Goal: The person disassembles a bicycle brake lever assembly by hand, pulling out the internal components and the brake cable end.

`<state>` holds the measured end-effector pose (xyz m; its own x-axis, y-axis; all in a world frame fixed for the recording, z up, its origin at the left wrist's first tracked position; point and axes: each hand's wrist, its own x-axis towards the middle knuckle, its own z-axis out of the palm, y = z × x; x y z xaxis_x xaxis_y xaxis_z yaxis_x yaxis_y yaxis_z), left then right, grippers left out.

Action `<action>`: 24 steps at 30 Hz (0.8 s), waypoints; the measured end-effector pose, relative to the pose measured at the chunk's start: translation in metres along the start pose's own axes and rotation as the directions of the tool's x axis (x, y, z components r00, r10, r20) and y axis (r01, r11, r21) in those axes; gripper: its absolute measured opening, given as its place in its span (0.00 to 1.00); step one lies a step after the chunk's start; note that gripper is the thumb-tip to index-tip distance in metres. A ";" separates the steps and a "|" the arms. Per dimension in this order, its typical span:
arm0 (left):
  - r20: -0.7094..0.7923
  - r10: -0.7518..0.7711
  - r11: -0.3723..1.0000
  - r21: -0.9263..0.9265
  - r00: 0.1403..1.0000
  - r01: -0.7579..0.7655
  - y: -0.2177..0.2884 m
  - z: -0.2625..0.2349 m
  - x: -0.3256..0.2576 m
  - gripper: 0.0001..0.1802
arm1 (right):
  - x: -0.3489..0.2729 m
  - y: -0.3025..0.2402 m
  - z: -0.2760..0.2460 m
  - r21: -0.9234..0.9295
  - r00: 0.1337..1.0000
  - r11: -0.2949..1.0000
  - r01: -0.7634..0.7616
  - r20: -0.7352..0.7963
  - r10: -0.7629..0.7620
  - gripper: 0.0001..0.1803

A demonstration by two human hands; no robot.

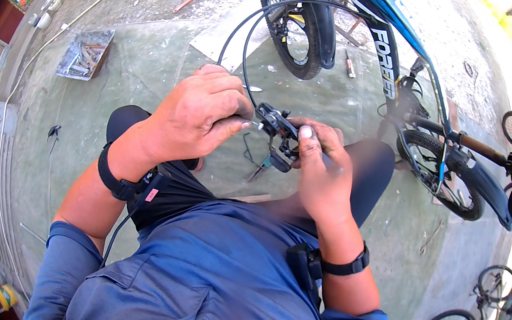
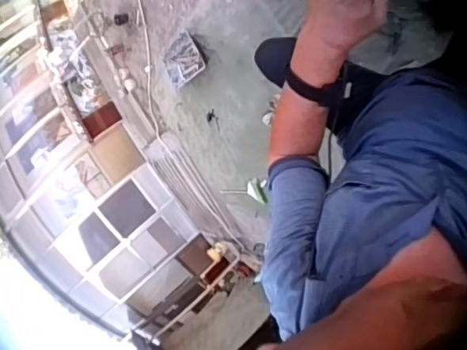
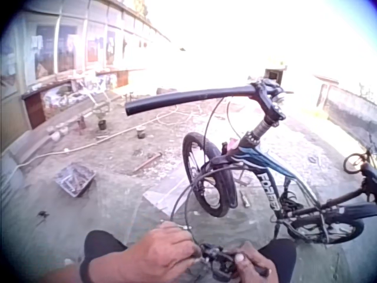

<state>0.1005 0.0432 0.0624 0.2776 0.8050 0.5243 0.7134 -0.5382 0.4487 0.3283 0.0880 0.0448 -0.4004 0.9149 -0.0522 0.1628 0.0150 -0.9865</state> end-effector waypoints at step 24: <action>-0.381 -0.244 0.968 -0.147 0.892 0.202 -0.018 0.004 -0.054 0.17 | 0.011 0.038 -0.048 0.416 0.951 0.858 -0.300 0.198 0.236 0.19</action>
<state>0.0753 0.0103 0.0231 -0.1714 0.7543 0.6338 0.6525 -0.3951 0.6467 0.3732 0.1177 0.0139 -0.5211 0.7940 -0.3131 -0.1158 -0.4293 -0.8957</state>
